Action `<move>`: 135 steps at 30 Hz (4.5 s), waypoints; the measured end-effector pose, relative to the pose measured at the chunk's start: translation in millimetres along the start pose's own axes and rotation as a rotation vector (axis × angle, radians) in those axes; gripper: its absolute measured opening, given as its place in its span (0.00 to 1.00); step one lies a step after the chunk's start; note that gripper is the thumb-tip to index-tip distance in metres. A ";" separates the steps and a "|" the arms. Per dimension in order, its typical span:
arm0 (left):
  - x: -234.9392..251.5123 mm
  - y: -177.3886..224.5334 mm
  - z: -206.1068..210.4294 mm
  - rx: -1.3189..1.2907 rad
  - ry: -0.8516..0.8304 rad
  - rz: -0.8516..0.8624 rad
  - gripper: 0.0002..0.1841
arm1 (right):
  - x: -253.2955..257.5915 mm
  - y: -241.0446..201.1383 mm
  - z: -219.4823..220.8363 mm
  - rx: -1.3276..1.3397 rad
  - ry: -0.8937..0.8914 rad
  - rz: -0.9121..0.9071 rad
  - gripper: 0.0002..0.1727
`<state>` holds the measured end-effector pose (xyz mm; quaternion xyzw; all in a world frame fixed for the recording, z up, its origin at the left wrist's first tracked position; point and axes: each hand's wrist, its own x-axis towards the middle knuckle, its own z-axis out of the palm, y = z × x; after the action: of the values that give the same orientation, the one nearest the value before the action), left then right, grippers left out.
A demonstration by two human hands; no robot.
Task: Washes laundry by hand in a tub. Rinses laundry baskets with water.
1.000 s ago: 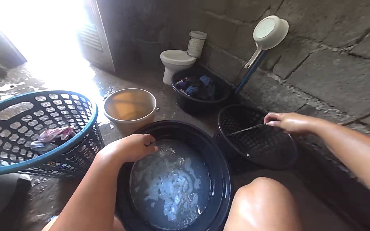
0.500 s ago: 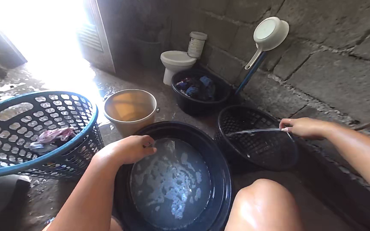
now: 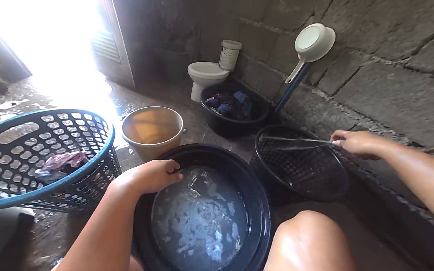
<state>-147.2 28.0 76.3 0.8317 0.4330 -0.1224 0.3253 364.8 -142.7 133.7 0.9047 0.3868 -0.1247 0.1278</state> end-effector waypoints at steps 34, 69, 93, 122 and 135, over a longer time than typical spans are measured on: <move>1.2 2.6 -0.2 0.011 -0.019 0.001 0.26 | -24.7 12.9 6.9 -0.163 -0.299 0.014 0.15; -15.3 -6.7 -13.9 -0.110 -0.061 0.118 0.29 | 19.6 -516.9 93.4 -0.370 0.493 -0.904 0.17; -7.0 -2.2 -1.0 -0.041 -0.055 0.033 0.27 | 3.1 24.3 241.3 0.155 0.028 0.031 0.18; -7.5 -19.6 -1.3 -0.058 0.034 -0.005 0.26 | -118.6 121.0 244.2 2.257 1.167 0.211 0.25; -8.1 -17.3 -3.5 -0.082 0.028 -0.028 0.26 | -134.2 81.1 208.1 2.350 1.171 0.318 0.21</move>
<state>-166.1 32.3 75.4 0.8130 0.4539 -0.0977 0.3514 307.8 -354.7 -6.6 0.4312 -0.0627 0.0393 -0.8992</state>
